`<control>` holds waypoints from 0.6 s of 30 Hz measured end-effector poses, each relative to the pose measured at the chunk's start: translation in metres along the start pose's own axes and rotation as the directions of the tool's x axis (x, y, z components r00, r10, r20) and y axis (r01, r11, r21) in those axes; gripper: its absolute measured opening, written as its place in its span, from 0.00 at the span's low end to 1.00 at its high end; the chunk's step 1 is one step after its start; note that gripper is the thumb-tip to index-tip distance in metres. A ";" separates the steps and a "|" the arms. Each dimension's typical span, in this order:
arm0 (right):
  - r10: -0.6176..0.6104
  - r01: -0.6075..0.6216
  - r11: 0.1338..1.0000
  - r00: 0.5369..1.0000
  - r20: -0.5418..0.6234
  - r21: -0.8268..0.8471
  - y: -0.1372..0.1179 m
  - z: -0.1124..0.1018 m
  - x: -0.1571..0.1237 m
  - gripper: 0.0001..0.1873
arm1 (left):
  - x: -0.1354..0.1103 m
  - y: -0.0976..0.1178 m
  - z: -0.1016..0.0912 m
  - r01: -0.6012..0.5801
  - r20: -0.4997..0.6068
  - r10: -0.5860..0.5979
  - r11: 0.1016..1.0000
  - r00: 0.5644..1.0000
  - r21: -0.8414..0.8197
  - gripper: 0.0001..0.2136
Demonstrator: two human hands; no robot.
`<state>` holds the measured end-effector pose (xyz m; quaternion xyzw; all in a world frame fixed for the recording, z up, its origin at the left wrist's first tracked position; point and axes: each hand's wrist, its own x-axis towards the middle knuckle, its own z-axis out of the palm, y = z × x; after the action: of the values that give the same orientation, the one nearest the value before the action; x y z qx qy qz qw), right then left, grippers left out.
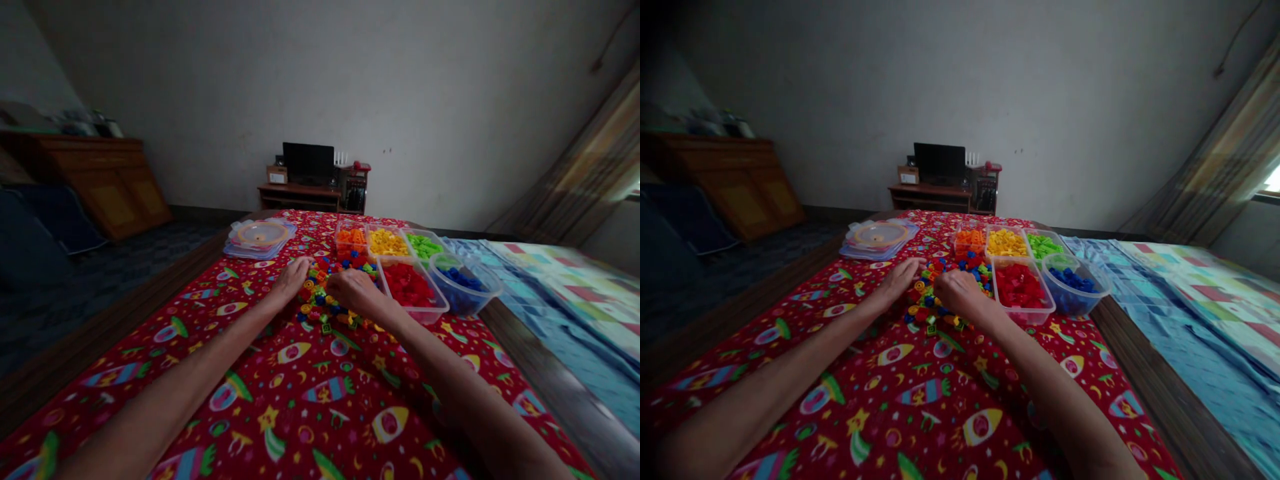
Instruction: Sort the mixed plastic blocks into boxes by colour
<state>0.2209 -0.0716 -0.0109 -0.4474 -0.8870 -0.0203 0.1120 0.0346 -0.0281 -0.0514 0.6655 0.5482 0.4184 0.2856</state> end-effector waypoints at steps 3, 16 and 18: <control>-0.067 0.067 0.995 0.998 0.010 -0.068 -0.009 0.017 -0.001 0.10 | 0.006 -0.014 -0.019 0.016 0.106 -0.013 1.000 0.994 -0.024 0.20; -0.075 0.083 0.996 0.976 -0.206 0.032 0.003 0.000 -0.017 0.14 | 0.001 -0.020 -0.037 -0.072 0.528 -0.005 0.990 0.850 0.124 0.20; -0.069 0.072 0.997 0.989 -0.130 0.019 -0.001 -0.002 -0.017 0.14 | 0.002 -0.022 -0.040 -0.081 0.541 -0.006 0.987 0.841 0.136 0.20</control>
<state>0.2300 -0.0856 -0.0130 -0.4122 -0.8934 -0.0427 0.1737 -0.0106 -0.0243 -0.0495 0.7869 0.4629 0.1762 0.3681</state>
